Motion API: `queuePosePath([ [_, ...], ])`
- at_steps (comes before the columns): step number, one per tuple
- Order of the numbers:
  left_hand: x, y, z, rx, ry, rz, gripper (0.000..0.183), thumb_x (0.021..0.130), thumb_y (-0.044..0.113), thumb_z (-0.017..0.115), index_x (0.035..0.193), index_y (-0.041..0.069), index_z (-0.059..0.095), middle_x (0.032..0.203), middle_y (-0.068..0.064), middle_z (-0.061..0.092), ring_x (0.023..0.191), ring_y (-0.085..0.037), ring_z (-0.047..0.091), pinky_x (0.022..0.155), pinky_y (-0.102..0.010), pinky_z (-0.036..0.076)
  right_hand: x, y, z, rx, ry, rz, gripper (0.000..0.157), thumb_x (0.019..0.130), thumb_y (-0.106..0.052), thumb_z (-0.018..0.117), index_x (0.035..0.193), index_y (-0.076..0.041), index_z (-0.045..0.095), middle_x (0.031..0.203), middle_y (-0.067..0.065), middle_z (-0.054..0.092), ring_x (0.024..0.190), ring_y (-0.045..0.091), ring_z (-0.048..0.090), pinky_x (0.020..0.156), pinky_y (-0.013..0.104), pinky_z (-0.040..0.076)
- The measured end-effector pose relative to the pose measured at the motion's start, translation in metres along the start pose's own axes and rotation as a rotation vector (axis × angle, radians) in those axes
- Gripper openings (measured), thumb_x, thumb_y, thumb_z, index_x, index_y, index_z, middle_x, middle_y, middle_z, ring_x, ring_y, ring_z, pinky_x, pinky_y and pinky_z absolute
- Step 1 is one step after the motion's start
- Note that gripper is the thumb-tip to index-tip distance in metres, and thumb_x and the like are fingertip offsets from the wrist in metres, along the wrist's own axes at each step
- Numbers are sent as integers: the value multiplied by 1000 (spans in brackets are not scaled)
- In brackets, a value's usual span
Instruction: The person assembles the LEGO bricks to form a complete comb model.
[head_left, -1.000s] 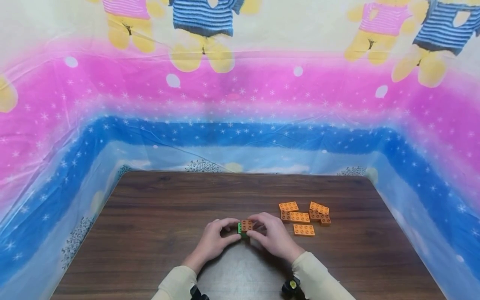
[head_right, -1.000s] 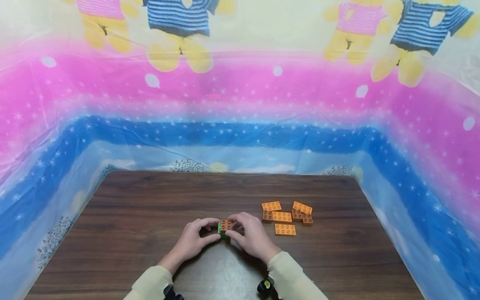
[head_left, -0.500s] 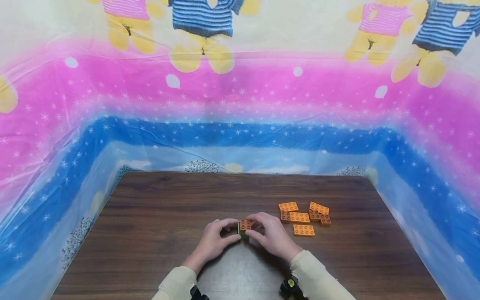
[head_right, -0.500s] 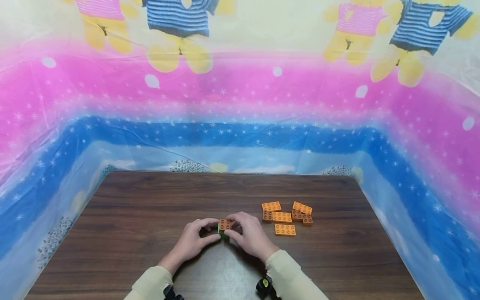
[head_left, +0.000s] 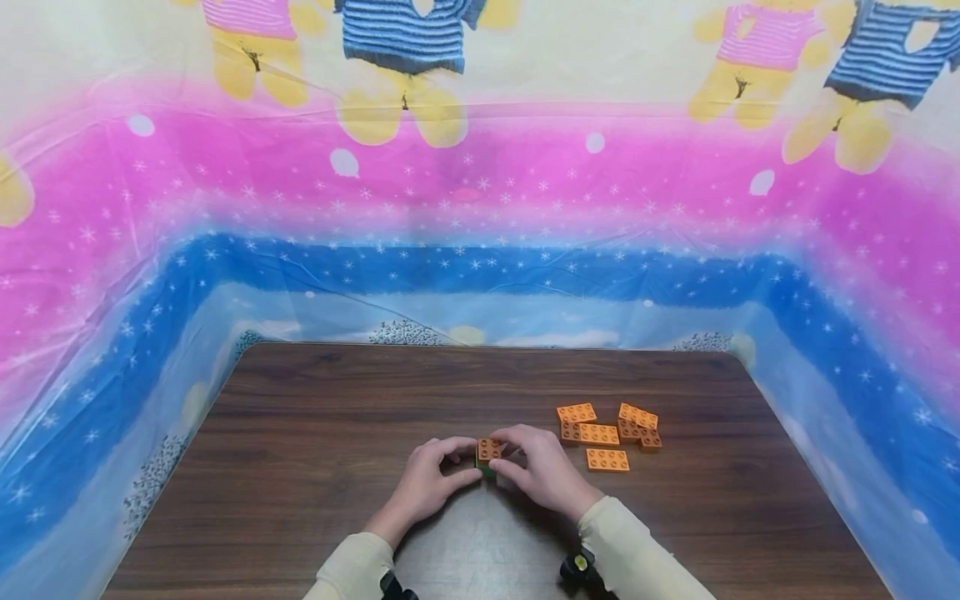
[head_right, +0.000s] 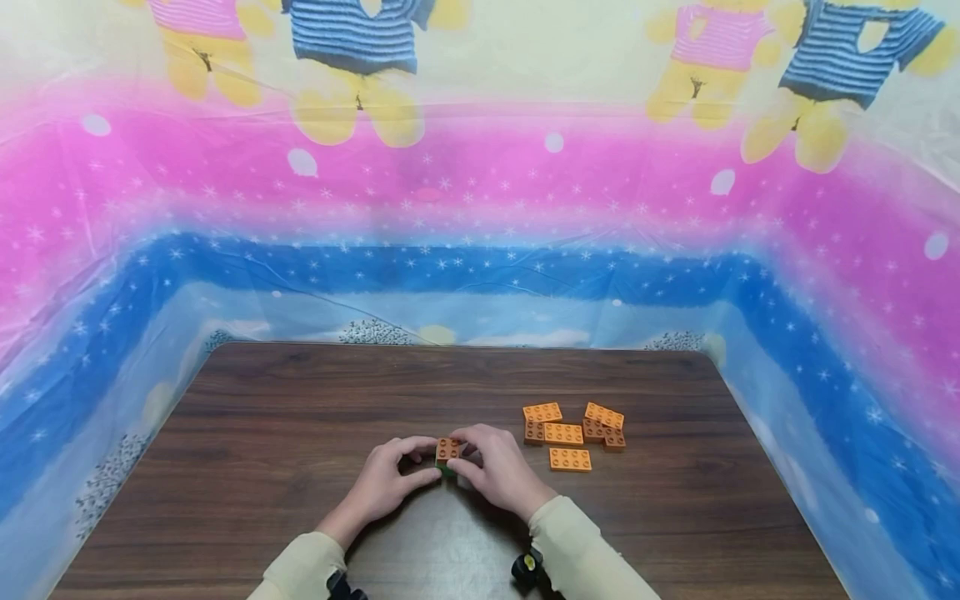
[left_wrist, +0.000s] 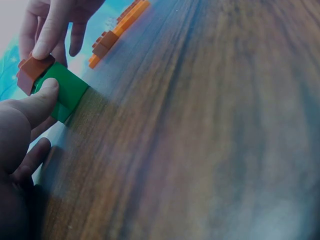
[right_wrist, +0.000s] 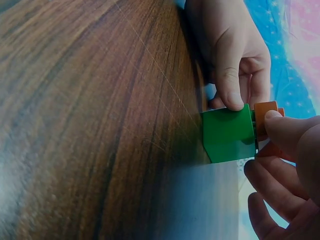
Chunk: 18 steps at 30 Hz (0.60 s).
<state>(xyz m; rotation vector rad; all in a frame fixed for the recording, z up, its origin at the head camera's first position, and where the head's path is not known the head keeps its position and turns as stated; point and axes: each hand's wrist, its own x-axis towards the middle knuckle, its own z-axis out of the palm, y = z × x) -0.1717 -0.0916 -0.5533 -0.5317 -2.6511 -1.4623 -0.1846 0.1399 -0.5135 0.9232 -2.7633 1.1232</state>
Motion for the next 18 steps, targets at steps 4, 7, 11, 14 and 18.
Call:
queuePosePath([
  [4,0,0,0,1,-2,0,36,89,23,87,123,21,76,105,9,75,93,-12,63,84,-30,50,1,-1,-2,-14,-17,2,30,100,-22,76,129,-14,71,116,-1,74,97,10,72,86,38,61],
  [7,-1,0,0,1,-5,-1,36,89,23,86,124,20,76,105,8,75,93,-12,63,84,-30,50,2,-3,-3,-17,-28,0,30,100,-21,75,129,-14,71,115,-1,74,97,10,71,86,38,61],
  [11,-1,0,0,1,-7,-4,36,89,24,86,124,21,76,105,9,75,93,-12,63,84,-30,50,3,-5,-5,-14,-37,-7,30,100,-21,75,128,-13,72,115,0,73,98,11,71,85,39,61],
  [14,-1,0,0,-5,-8,-5,36,90,25,86,124,21,76,106,9,75,94,-12,63,84,-31,50,3,-5,-6,-19,-43,-19,29,100,-21,75,128,-12,72,115,1,73,99,13,71,86,38,61],
  [18,0,-1,0,-5,-6,2,36,90,26,86,124,21,76,107,9,75,94,-12,64,84,-31,51,4,-6,-7,-42,-49,-39,30,101,-21,74,128,-11,71,115,2,73,100,14,72,86,36,61],
])
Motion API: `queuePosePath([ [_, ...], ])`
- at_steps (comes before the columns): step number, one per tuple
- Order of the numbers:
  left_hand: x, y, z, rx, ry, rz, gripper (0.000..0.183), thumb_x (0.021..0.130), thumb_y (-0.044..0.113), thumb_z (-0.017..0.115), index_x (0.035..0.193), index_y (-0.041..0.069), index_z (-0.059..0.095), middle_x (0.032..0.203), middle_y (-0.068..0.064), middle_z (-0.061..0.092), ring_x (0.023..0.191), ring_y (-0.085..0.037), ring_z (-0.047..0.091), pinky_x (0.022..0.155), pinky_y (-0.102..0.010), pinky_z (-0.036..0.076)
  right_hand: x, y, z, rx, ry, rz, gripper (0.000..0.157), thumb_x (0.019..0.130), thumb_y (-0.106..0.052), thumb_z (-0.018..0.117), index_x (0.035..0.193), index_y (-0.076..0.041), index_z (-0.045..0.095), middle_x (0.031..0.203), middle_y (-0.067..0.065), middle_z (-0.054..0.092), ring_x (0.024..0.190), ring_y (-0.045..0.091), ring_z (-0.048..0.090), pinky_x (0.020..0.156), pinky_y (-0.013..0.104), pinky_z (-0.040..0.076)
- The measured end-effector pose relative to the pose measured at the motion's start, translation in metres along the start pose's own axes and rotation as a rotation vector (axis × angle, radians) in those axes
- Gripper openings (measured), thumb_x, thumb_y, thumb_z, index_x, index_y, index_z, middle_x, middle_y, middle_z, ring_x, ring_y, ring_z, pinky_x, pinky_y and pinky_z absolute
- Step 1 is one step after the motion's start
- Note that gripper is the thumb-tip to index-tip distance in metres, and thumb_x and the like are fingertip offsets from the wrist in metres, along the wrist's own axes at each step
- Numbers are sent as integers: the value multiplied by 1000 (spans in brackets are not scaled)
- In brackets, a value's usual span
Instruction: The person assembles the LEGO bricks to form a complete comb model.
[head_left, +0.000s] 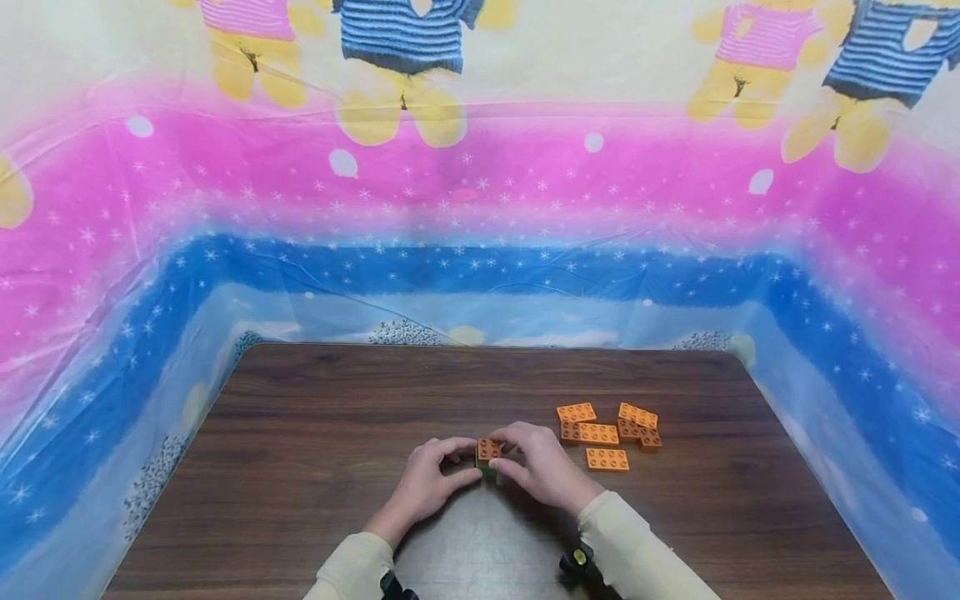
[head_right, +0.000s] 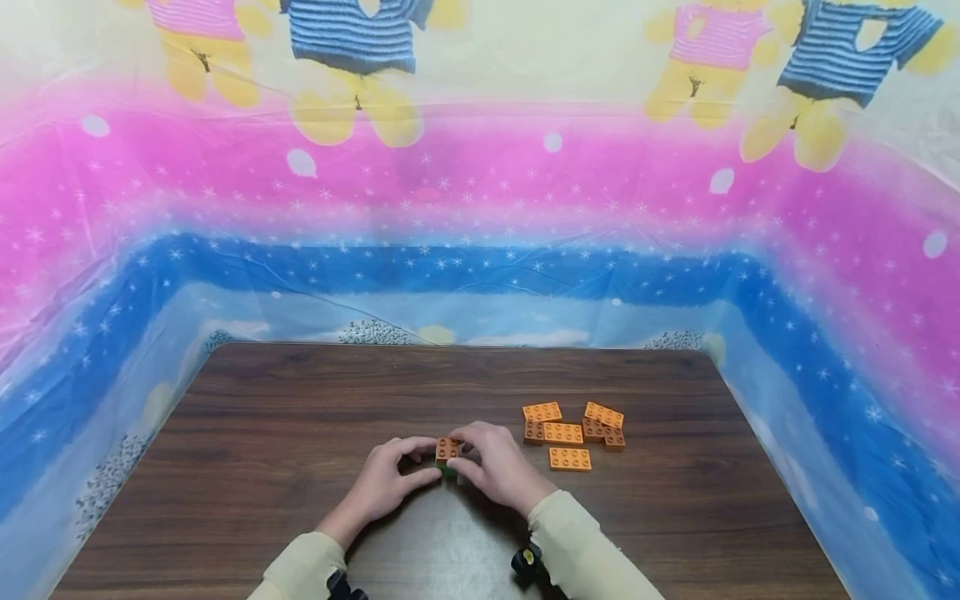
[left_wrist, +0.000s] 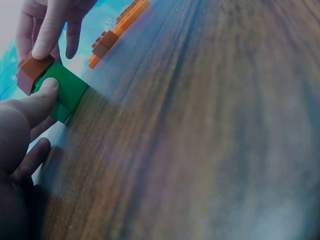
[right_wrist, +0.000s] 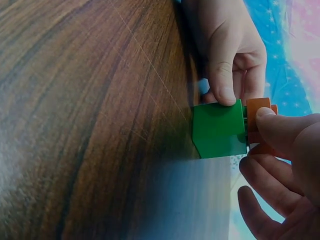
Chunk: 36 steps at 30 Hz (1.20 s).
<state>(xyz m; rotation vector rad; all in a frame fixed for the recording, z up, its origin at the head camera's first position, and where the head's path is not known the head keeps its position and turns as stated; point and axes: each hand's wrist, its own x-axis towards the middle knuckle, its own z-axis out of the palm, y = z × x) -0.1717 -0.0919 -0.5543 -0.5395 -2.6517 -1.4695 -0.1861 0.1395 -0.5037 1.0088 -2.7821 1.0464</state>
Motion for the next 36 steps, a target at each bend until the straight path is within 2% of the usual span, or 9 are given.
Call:
queuePosePath([
  [18,1,0,1,6,-3,5,35,91,28,85,124,21,76,108,9,76,95,-12,64,83,-30,52,4,-7,-3,-77,-32,-19,29,101,-22,74,126,-9,72,114,4,73,98,13,71,83,30,61],
  [27,0,0,-1,4,-3,13,36,91,28,85,125,20,76,111,9,76,96,-12,64,84,-31,52,2,-6,-3,-31,-19,-10,29,100,-20,75,127,-8,72,114,4,73,99,14,72,84,31,61],
  [31,0,0,-2,-14,-6,16,38,91,28,85,127,22,74,112,9,75,97,-12,64,86,-32,52,2,-6,-3,-19,-19,-2,30,100,-20,75,128,-8,72,115,4,73,99,14,73,84,31,61],
  [36,0,-1,-3,-95,-16,26,48,90,28,86,135,20,70,118,8,75,101,-16,67,89,-35,54,2,-3,-2,-19,-14,6,31,99,-20,76,128,-9,72,115,4,73,99,13,72,84,31,61],
])
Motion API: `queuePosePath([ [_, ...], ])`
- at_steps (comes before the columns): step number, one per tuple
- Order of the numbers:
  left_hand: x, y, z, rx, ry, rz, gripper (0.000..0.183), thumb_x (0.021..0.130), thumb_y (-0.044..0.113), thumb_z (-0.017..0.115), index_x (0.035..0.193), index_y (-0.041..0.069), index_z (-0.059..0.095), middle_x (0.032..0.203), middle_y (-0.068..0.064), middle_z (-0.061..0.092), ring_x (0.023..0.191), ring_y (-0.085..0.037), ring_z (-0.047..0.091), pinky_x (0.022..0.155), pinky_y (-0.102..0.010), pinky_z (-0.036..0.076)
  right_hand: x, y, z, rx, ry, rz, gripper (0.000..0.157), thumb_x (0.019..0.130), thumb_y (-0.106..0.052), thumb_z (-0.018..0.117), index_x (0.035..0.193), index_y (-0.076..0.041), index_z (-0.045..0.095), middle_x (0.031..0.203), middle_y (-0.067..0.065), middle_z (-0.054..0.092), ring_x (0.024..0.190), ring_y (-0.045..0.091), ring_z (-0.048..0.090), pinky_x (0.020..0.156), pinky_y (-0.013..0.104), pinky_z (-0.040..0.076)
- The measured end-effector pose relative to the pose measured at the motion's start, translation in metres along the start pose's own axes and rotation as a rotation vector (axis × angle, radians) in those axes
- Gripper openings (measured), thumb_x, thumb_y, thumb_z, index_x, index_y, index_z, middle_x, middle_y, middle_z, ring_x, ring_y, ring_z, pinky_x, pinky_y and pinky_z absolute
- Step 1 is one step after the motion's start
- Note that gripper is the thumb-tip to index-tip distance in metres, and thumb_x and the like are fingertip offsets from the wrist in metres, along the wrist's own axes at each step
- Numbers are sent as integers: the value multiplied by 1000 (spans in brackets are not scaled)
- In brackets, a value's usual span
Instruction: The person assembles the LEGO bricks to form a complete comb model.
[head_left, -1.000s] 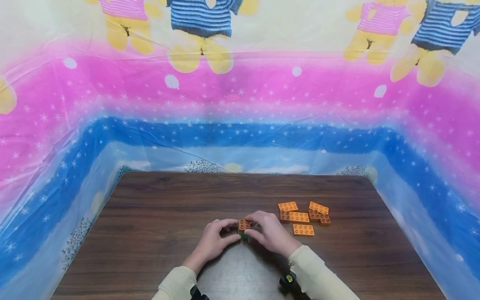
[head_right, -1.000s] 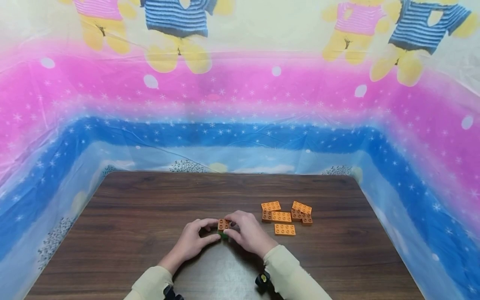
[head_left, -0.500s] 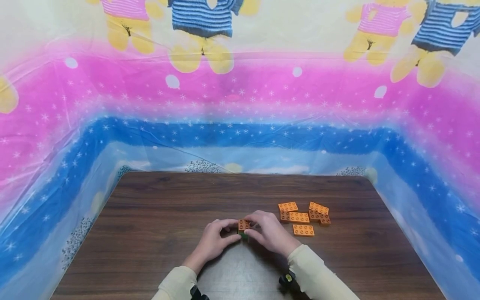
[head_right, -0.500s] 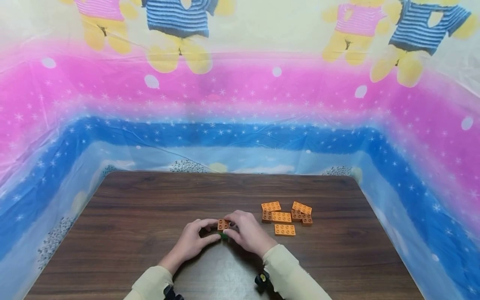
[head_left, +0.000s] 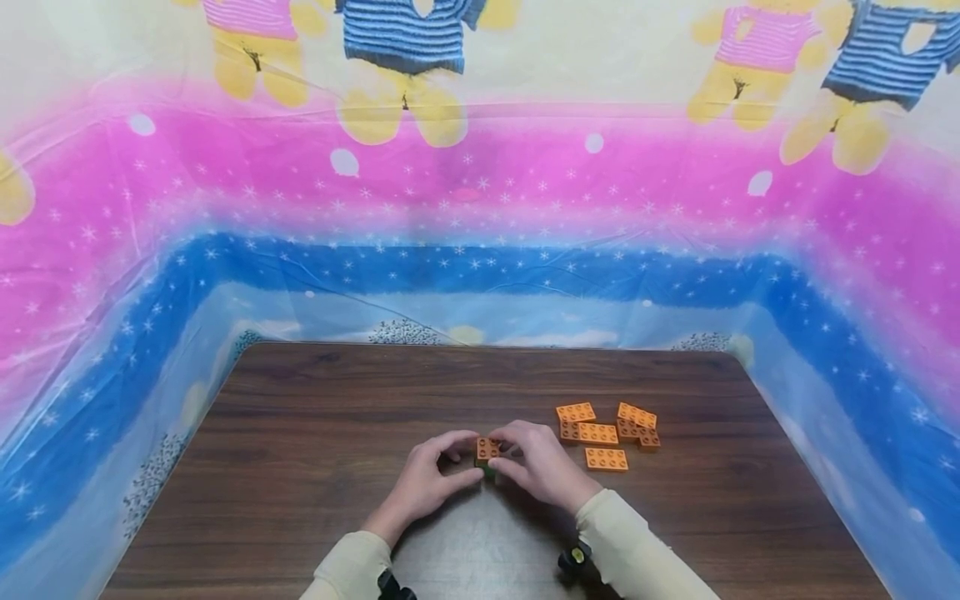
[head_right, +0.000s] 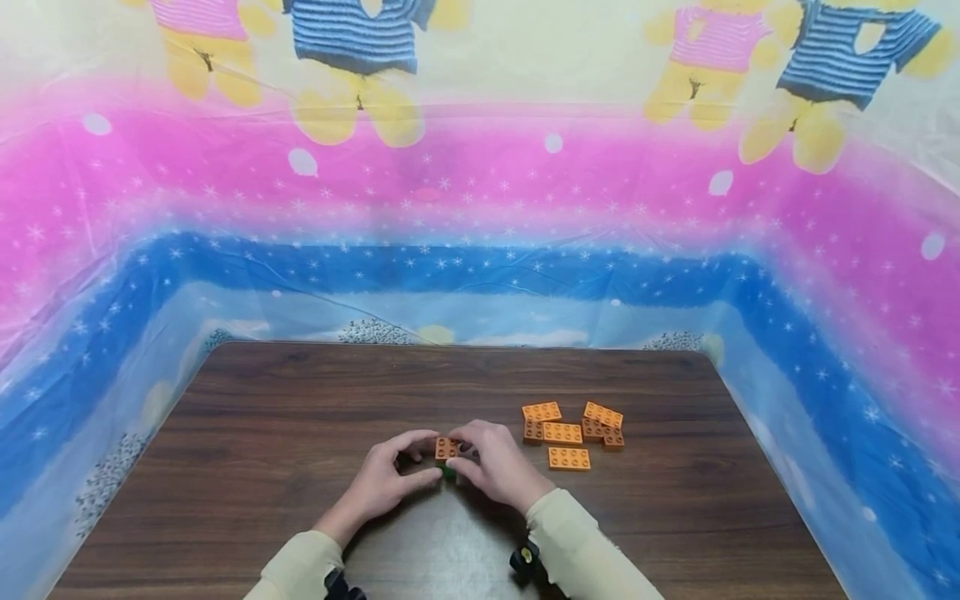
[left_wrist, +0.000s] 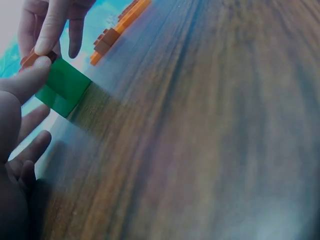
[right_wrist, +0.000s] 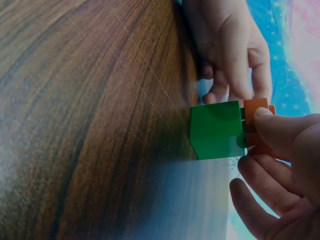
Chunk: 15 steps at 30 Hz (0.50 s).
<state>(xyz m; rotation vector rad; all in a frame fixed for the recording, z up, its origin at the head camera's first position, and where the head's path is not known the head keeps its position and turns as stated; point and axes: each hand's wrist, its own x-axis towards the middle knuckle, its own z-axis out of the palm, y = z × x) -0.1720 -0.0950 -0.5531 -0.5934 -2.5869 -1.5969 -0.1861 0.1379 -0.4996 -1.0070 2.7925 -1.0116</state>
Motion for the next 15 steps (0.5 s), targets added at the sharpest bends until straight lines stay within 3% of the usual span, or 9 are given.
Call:
queuePosePath([
  [6,0,0,-1,-104,-5,8,46,97,30,78,140,16,67,124,6,74,98,-16,69,85,-34,55,-1,1,1,33,6,16,33,99,-20,76,129,-9,72,118,4,73,101,14,73,85,29,60],
  [15,0,0,0,-101,26,42,33,99,29,76,131,21,73,121,7,74,89,-14,69,78,-30,56,-2,6,5,82,18,27,33,99,-20,77,129,-10,72,117,3,73,102,12,73,85,26,60],
])
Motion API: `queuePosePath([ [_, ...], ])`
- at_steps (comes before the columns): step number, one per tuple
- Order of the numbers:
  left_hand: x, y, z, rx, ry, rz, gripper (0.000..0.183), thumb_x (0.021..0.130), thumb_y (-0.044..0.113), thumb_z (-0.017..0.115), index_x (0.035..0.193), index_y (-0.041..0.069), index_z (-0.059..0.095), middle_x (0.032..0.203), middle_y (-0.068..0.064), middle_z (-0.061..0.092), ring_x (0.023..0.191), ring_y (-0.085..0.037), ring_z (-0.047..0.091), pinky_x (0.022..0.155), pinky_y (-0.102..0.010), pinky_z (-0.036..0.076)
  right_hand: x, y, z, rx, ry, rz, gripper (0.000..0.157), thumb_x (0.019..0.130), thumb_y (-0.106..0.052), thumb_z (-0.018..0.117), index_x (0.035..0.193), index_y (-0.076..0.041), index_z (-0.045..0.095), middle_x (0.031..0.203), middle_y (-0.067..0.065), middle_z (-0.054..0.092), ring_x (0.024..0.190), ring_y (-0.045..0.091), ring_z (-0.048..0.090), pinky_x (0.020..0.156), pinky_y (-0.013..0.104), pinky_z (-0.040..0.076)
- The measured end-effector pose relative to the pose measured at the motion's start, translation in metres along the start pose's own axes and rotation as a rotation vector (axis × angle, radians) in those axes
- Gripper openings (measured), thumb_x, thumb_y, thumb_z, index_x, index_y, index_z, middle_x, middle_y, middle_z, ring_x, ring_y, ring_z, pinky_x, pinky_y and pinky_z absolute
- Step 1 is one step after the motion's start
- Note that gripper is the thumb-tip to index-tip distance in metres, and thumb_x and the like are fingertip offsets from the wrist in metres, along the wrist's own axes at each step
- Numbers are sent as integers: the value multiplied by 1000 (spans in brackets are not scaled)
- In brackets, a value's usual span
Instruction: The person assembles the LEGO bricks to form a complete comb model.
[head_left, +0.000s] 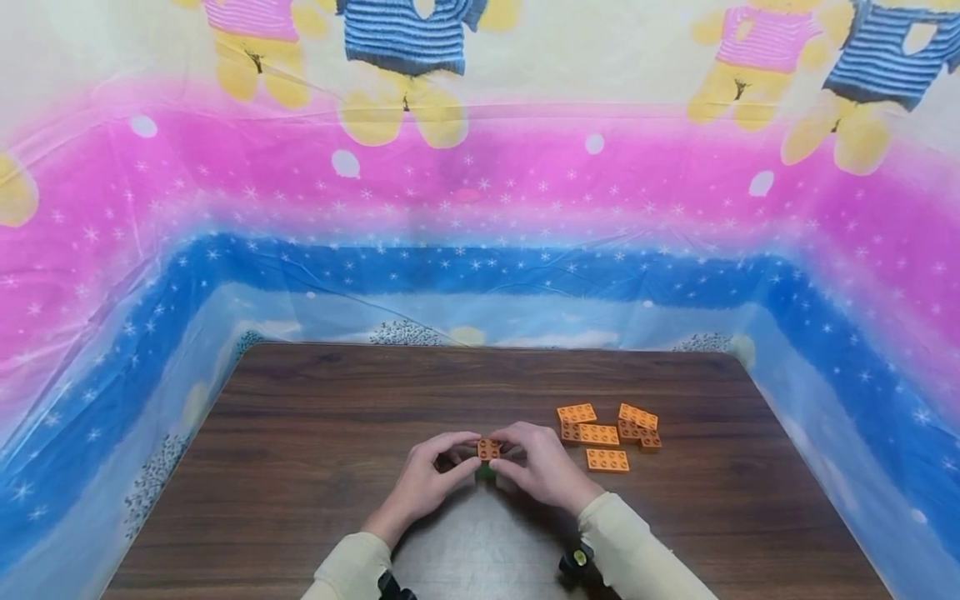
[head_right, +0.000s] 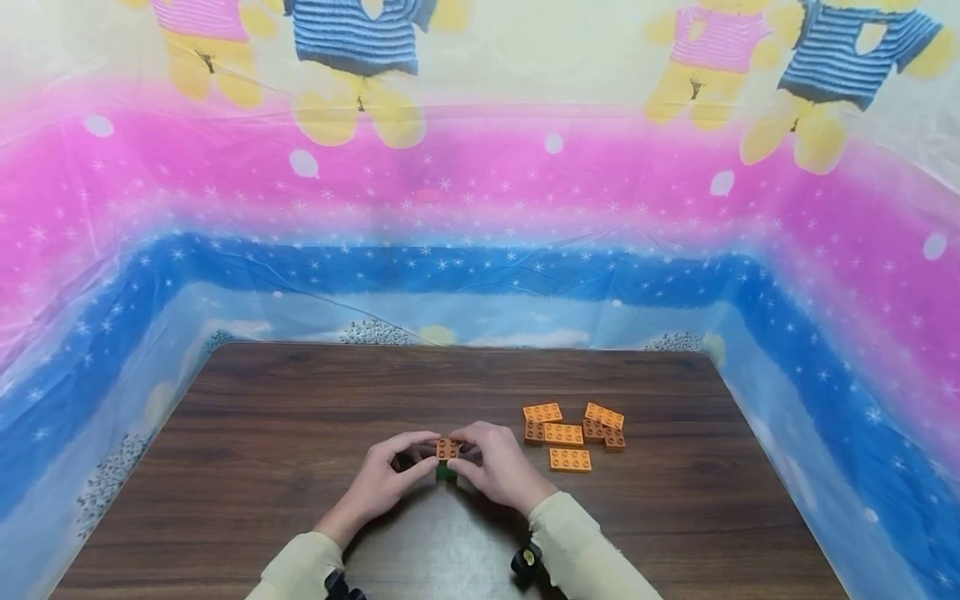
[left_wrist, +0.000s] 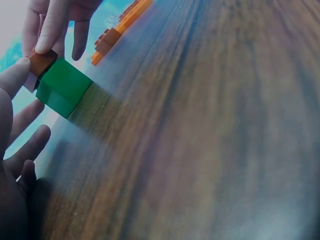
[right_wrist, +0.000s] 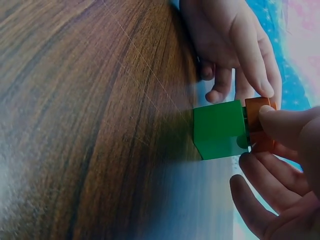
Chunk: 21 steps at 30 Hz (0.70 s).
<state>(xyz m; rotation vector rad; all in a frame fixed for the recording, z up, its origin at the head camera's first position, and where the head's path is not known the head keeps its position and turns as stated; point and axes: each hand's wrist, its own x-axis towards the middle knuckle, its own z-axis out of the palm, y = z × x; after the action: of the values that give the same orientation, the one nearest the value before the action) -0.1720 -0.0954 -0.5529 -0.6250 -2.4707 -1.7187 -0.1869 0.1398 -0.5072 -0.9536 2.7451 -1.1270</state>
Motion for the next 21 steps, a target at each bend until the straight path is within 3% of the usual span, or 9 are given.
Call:
queuePosePath([
  [9,0,2,1,-16,0,-25,32,99,32,75,131,28,72,121,7,75,94,-14,71,82,-31,56,-2,1,-1,50,-10,27,32,100,-18,75,131,-12,72,119,2,73,103,13,73,85,24,59],
  [21,-1,0,0,-23,12,12,31,99,27,77,130,25,74,120,5,75,90,-15,71,77,-30,57,0,2,-1,61,1,20,31,98,-17,77,128,-12,73,118,2,74,102,12,73,84,25,60],
])
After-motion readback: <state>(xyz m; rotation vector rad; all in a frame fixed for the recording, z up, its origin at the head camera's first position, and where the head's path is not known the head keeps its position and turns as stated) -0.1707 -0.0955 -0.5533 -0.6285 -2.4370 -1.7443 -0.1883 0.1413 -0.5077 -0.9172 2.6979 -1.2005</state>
